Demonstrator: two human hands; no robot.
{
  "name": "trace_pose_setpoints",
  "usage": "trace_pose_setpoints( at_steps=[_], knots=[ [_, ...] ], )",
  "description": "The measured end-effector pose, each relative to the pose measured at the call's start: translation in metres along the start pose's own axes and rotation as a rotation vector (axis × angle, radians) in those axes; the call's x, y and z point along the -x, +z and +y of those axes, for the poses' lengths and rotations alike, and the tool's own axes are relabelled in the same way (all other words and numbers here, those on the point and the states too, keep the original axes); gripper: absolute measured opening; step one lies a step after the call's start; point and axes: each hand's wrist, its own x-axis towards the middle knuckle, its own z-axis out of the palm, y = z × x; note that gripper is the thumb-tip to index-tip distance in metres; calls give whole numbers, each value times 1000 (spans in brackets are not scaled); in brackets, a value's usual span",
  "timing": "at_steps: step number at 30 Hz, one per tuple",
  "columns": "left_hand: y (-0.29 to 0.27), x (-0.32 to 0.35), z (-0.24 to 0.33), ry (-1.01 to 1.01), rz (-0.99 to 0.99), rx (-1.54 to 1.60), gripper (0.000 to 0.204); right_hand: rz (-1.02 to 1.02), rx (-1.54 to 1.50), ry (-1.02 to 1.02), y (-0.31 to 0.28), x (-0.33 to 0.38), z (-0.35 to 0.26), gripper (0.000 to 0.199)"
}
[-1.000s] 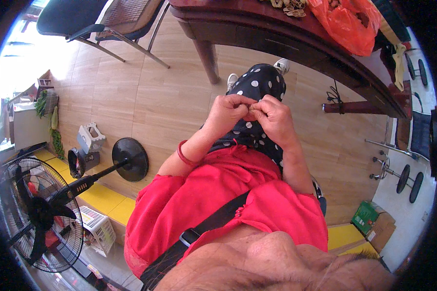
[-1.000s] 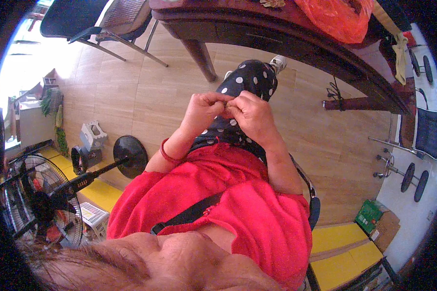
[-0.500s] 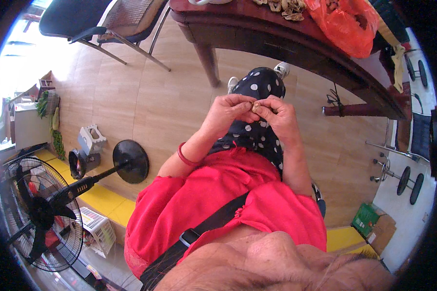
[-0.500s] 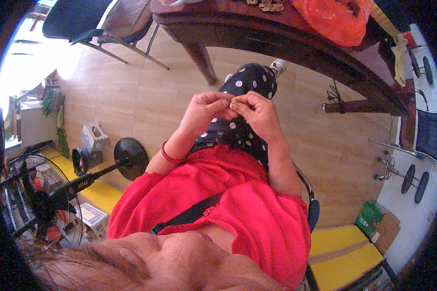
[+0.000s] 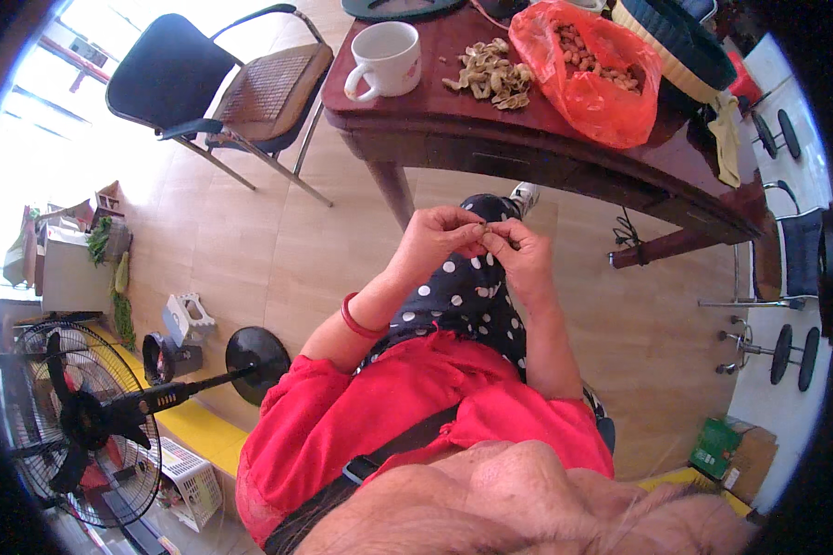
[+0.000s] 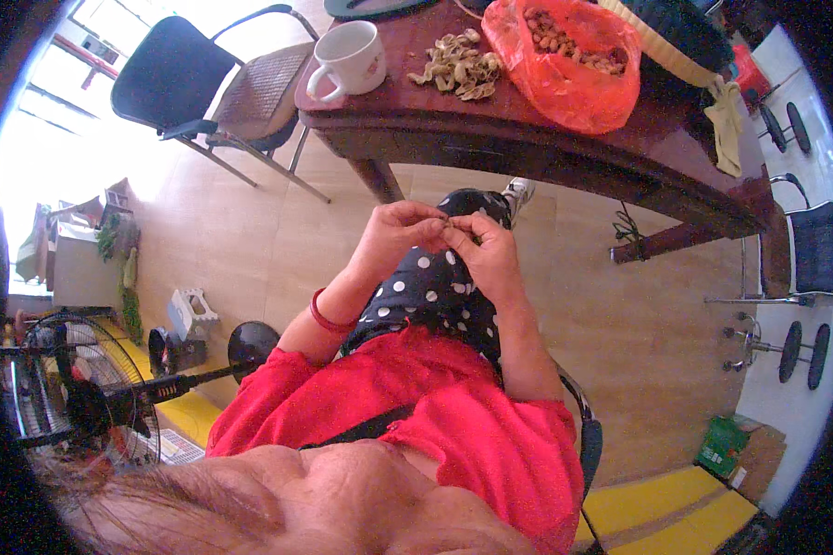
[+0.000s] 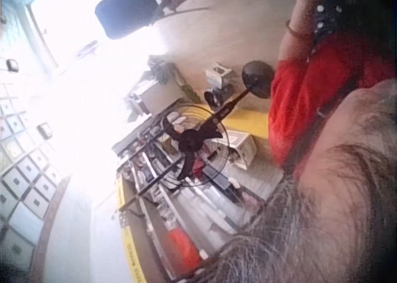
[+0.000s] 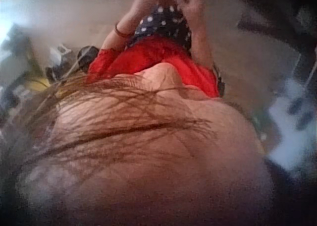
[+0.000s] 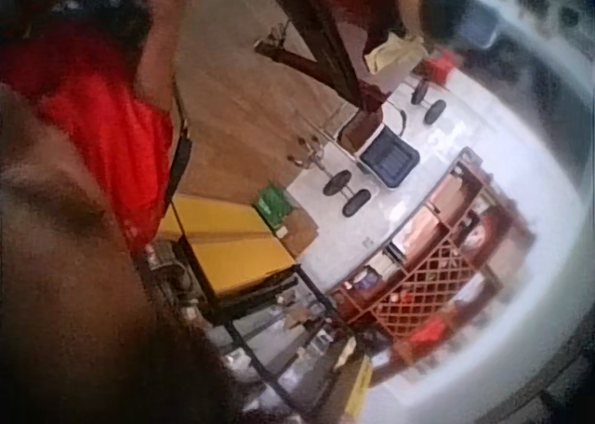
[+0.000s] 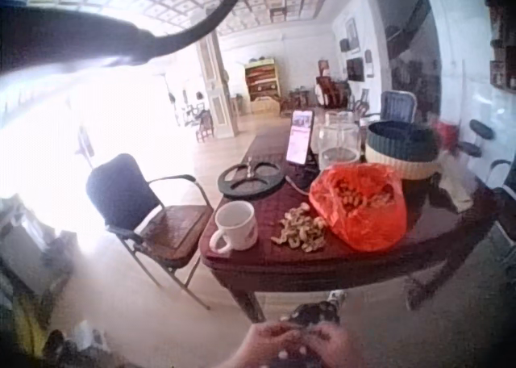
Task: The person picks up peanuts from a red plastic bag on a table, peels them by hand, and places the shelled nuts into a white cup while leaving the shells on the table.
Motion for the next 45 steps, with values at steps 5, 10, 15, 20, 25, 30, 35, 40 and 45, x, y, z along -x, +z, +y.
trace_pose_setpoints(
  at_steps=[5,10,15,20,25,30,35,40,45],
  knots=[
    [13,-11,3,-7,47,19,18,62,-108,-40,-6,2,-13,16],
    [19,-48,57,443,294,-492,10,129,-426,56,-21,-5,-5,13],
    [14,-111,108,922,470,-945,14,148,-401,69,-28,-4,-10,13],
    [27,-115,114,979,462,-1039,20,214,-251,79,-37,-5,-17,16],
    [39,-55,66,125,-195,-552,22,179,-395,65,-44,-7,-22,19],
    [46,-37,33,63,-151,-244,26,149,-360,81,-39,-6,-21,19],
    [39,-27,28,15,-93,-122,23,77,-215,60,-34,0,-30,17],
    [27,-18,26,13,-76,-125,23,19,-71,-63,-26,-3,-20,16],
    [17,-7,22,53,-20,-148,20,-30,-23,4,-13,-6,-22,15]
  ],
)
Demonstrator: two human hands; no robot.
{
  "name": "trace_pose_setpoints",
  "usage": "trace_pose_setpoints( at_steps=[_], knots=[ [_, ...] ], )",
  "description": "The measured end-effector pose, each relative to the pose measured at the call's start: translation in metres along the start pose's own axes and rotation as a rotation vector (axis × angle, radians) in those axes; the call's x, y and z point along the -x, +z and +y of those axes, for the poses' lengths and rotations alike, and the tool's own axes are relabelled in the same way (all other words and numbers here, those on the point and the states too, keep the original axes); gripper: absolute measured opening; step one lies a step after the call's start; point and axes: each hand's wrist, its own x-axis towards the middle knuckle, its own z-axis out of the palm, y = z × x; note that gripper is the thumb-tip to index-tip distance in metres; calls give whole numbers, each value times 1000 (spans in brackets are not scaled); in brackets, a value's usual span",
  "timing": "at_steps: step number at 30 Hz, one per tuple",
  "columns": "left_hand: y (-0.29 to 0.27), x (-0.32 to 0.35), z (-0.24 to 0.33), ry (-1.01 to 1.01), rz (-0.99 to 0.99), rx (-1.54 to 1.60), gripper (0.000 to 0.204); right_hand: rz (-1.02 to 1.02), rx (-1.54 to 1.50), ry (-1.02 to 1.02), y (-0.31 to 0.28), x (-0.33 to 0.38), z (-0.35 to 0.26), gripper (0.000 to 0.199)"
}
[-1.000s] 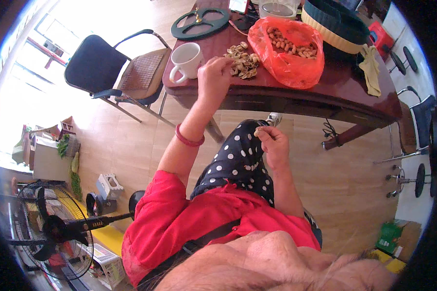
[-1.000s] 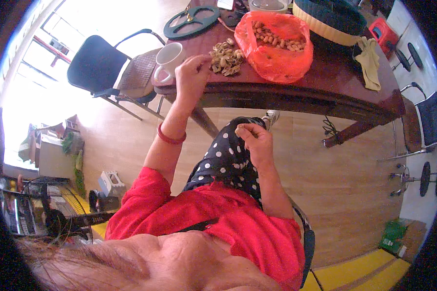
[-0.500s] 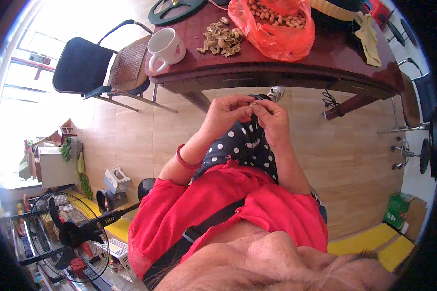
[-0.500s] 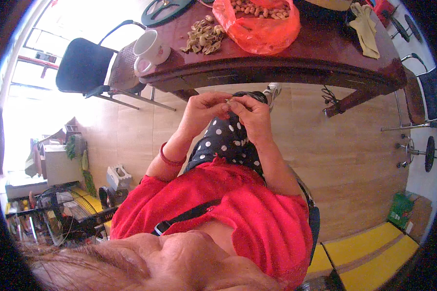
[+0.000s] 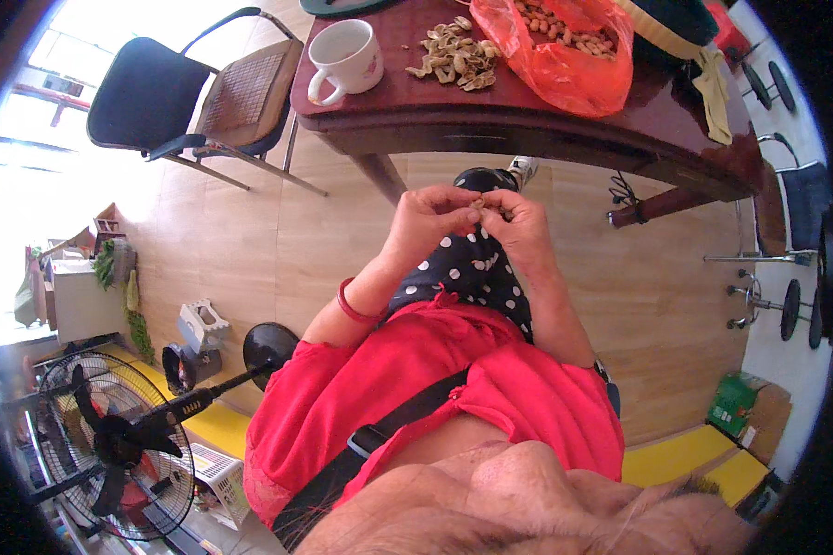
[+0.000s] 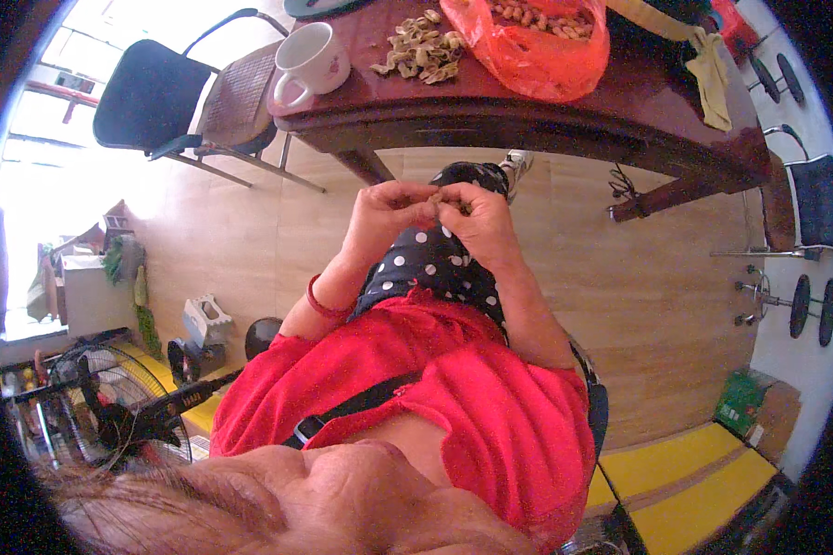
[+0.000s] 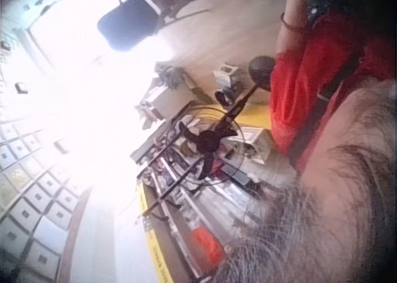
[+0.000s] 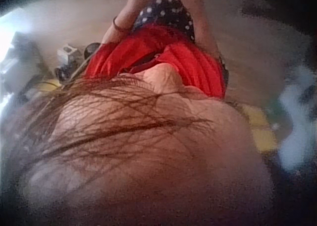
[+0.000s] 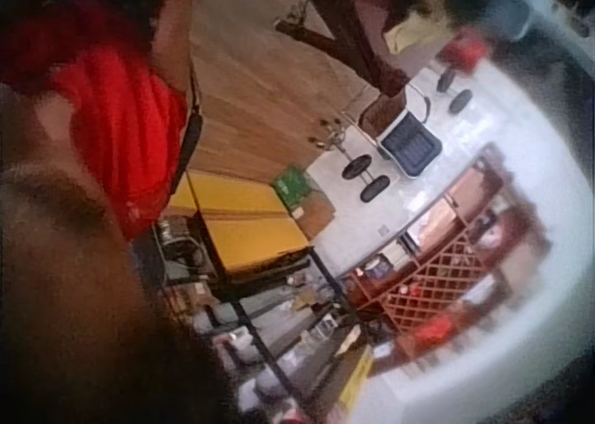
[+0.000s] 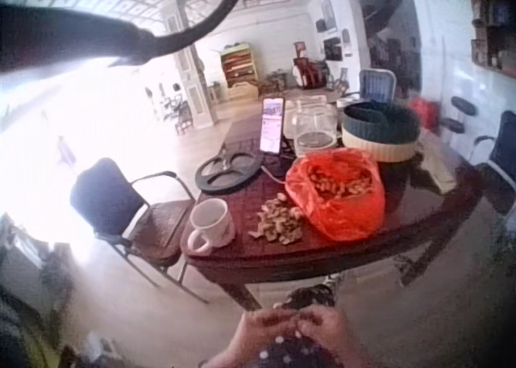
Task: The person picks up peanuts from a red plastic bag on a table, peels them by hand, and places the shelled nuts into a white cup while leaving the shells on the table.
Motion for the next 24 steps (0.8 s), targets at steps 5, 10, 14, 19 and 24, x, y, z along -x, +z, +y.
trace_pose_setpoints(
  at_steps=[5,10,14,19,24],
  knots=[
    [-1,10,-9,75,177,44,15,20,32,26,23,-2,-14,15],
    [-3,10,-21,208,315,-49,10,38,2,22,37,-10,-8,16],
    [-5,11,-25,255,383,-55,8,62,57,-13,46,-14,-2,17],
    [-14,8,-31,247,415,1,9,28,72,14,52,-20,0,19],
    [-29,12,-23,122,305,182,10,-74,318,-185,44,-23,-8,20]
  ],
)
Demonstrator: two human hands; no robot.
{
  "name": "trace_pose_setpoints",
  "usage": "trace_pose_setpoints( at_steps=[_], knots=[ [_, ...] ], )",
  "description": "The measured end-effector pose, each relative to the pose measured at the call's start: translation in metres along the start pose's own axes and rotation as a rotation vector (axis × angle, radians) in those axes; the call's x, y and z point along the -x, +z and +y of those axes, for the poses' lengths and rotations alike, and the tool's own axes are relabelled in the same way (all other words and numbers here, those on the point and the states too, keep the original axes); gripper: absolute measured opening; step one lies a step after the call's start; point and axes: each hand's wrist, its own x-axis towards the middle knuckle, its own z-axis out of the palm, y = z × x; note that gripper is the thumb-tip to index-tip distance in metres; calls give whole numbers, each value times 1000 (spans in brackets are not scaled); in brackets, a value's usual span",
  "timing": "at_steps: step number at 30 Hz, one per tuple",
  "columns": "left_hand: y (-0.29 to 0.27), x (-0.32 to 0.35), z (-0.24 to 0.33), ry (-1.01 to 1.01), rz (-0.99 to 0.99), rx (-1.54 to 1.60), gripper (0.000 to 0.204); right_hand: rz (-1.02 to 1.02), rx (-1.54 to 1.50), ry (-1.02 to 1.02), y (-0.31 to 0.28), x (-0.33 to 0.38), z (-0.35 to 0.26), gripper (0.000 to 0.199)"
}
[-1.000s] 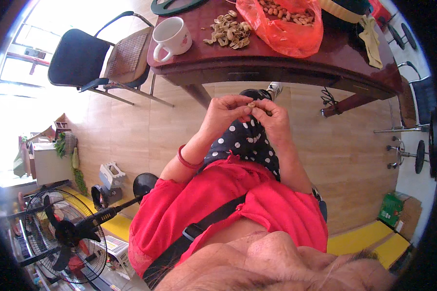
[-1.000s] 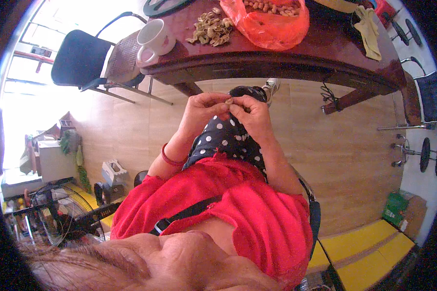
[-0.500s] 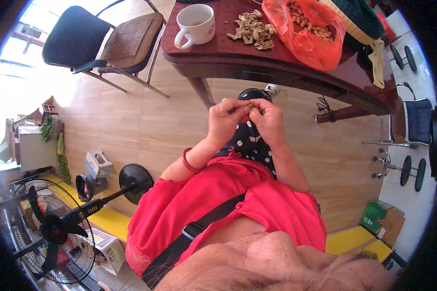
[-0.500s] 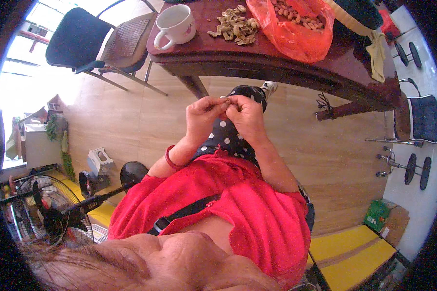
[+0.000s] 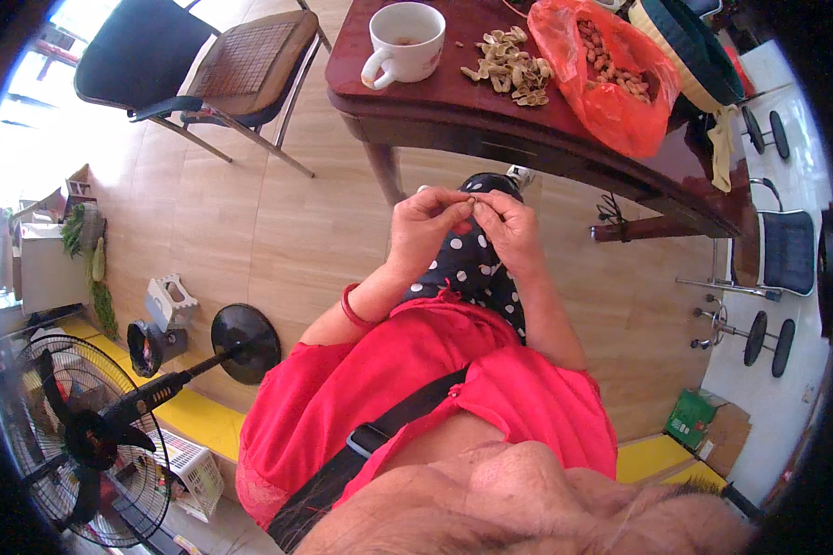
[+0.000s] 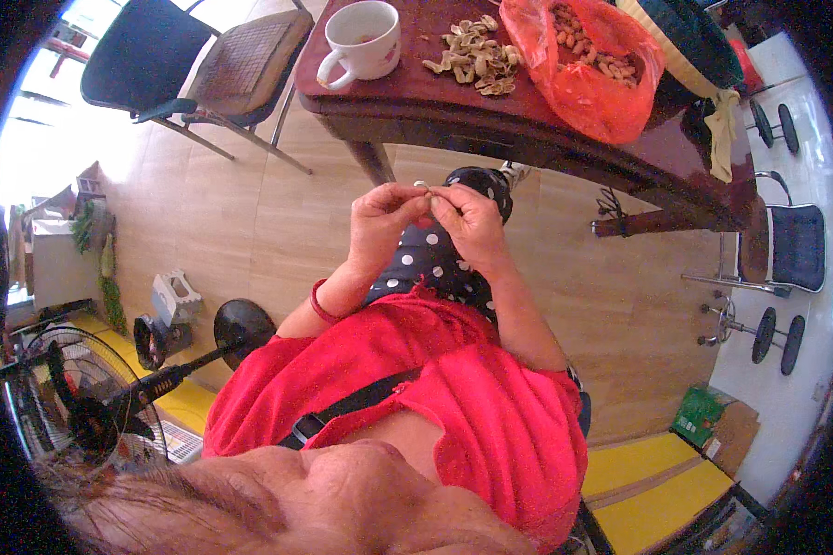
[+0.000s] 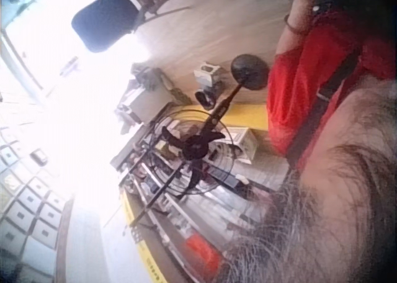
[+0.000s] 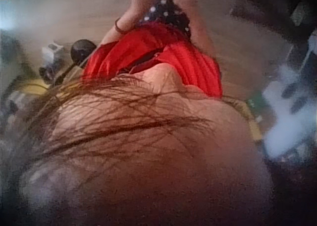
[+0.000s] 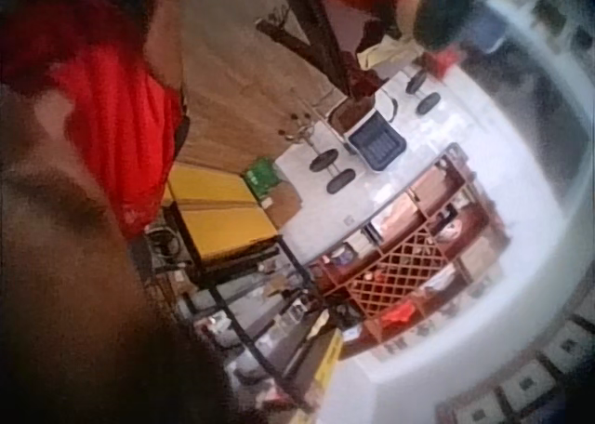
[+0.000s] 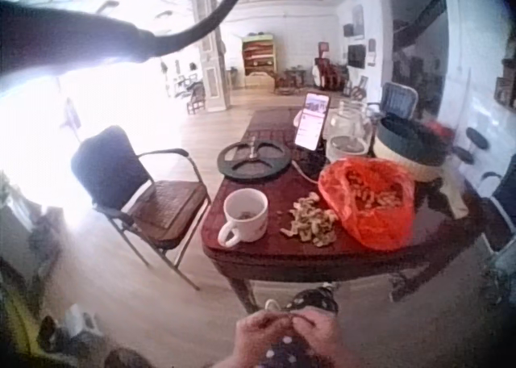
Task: The person picks up peanuts from a red plastic bag on a table, peels them by hand, and places the shelled nuts into a white cup while leaving the shells on the table.
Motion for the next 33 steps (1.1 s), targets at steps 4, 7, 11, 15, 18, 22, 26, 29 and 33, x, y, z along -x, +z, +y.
trace_pose_setpoints(
  at_steps=[4,7,11,15,18,22,26,29,33],
  knots=[
    [-3,4,5,-23,-32,-4,9,-66,40,-50,-5,-2,-1,19],
    [-6,5,6,3,-27,-77,9,-86,46,23,-3,-2,-9,18],
    [-7,5,7,74,-3,-125,7,-42,83,-60,4,-4,-5,17],
    [-7,5,1,159,22,-142,6,66,-4,26,18,-4,-8,16],
    [-2,4,-3,155,84,-91,5,126,-9,23,22,-7,-6,17],
    [0,1,2,25,104,-17,8,137,-34,76,21,-8,-11,19],
    [1,-3,1,-70,79,149,11,106,-48,172,17,-8,-8,20],
    [4,-6,-5,-84,84,220,12,120,-32,156,16,-10,-5,19],
    [6,-7,-13,-116,91,334,13,146,-79,140,17,-9,3,18]
  ],
)
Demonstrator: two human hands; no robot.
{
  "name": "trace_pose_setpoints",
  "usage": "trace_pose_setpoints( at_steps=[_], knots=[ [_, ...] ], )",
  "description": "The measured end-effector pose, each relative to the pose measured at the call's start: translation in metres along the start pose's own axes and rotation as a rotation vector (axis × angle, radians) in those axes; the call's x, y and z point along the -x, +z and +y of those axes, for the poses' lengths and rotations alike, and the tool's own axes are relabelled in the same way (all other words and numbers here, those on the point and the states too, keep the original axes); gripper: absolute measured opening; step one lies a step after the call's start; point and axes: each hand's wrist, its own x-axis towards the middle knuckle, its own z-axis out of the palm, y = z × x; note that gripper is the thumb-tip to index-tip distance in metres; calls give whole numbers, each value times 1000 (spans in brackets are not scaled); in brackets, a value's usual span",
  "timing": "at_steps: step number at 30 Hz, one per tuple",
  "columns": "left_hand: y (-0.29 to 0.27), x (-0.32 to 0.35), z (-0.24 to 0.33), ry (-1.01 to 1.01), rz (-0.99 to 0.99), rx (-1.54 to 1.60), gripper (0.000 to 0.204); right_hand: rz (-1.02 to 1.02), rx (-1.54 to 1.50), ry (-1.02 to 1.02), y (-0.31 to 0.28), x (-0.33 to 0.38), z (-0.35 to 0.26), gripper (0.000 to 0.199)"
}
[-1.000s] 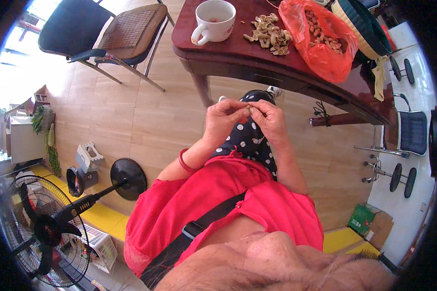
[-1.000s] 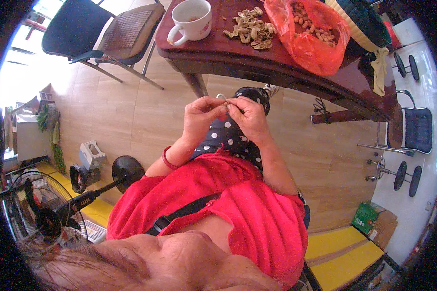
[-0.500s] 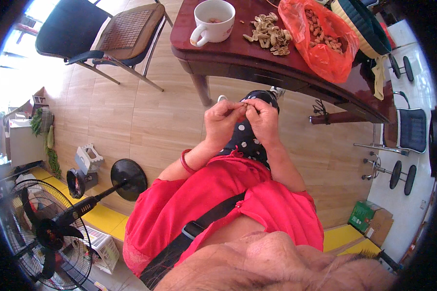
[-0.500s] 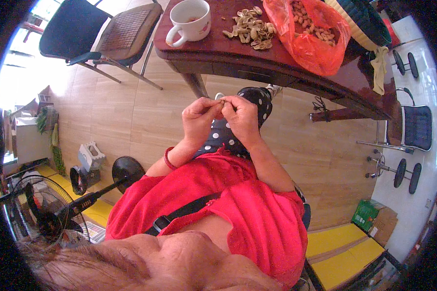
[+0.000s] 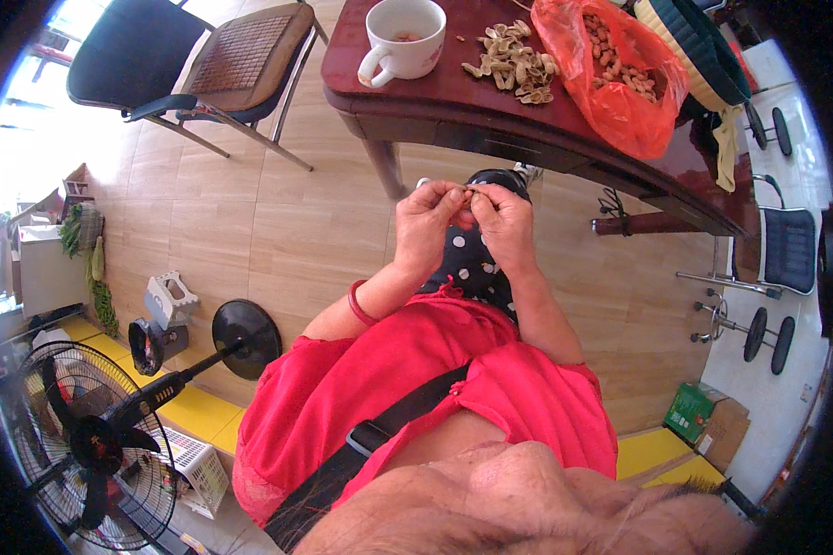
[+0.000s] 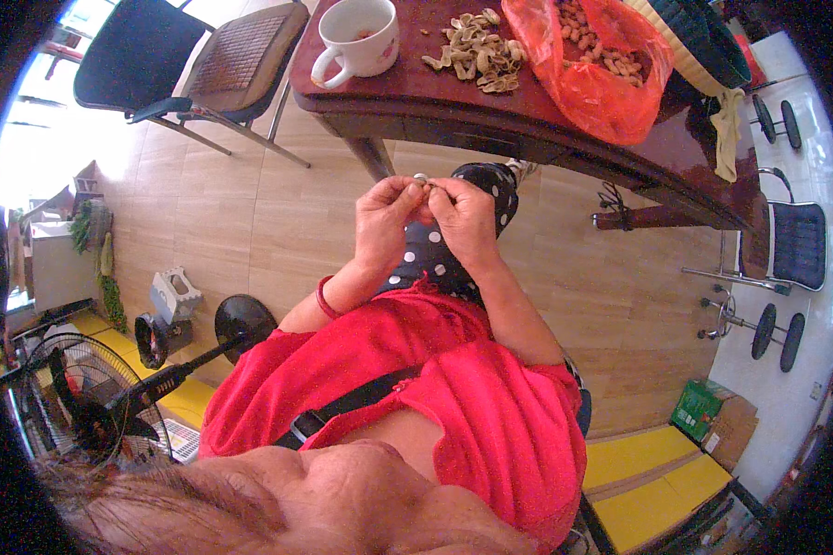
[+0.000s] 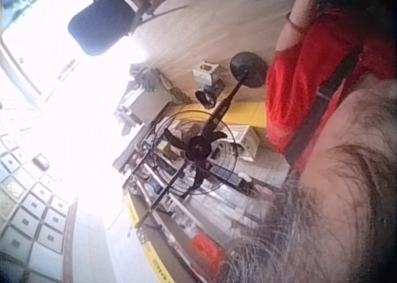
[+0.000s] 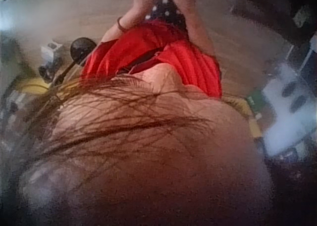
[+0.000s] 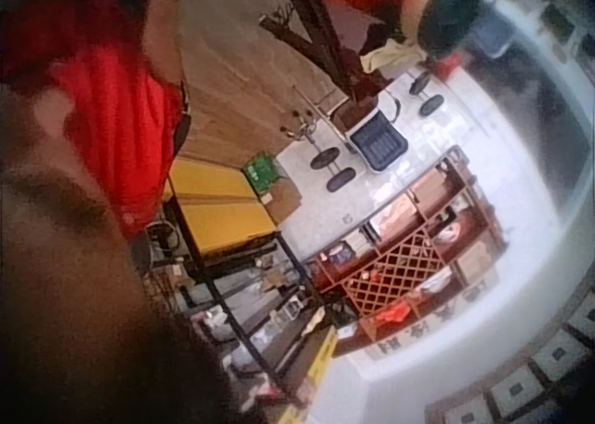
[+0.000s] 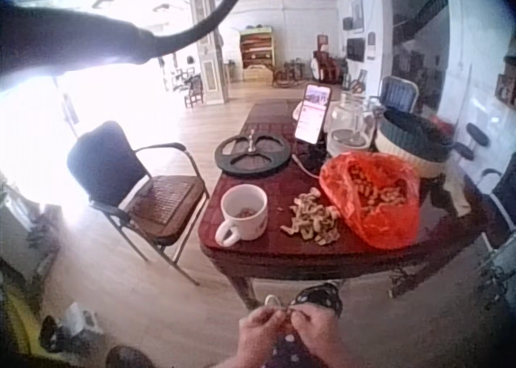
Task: The person picks up peanuts from a red plastic bag on a table, peels them by hand, and places the shelled nuts into a white cup while leaving the shells on the table.
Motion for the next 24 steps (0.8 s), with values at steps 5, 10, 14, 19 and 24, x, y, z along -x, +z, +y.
trace_pose_setpoints(
  at_steps=[5,10,14,19,24],
  knots=[
    [4,-4,1,-124,30,102,17,55,139,-186,-3,-5,11,17],
    [-2,-9,1,-303,-106,317,22,-30,382,-457,-16,-9,6,19],
    [-7,-16,-6,-398,-223,465,27,-114,572,-624,-28,-10,13,27],
    [-14,-22,-18,-432,-295,526,27,-108,668,-749,-33,-9,6,30],
    [-7,-19,-15,-428,-177,462,22,-69,603,-775,-31,-6,14,29]
  ],
)
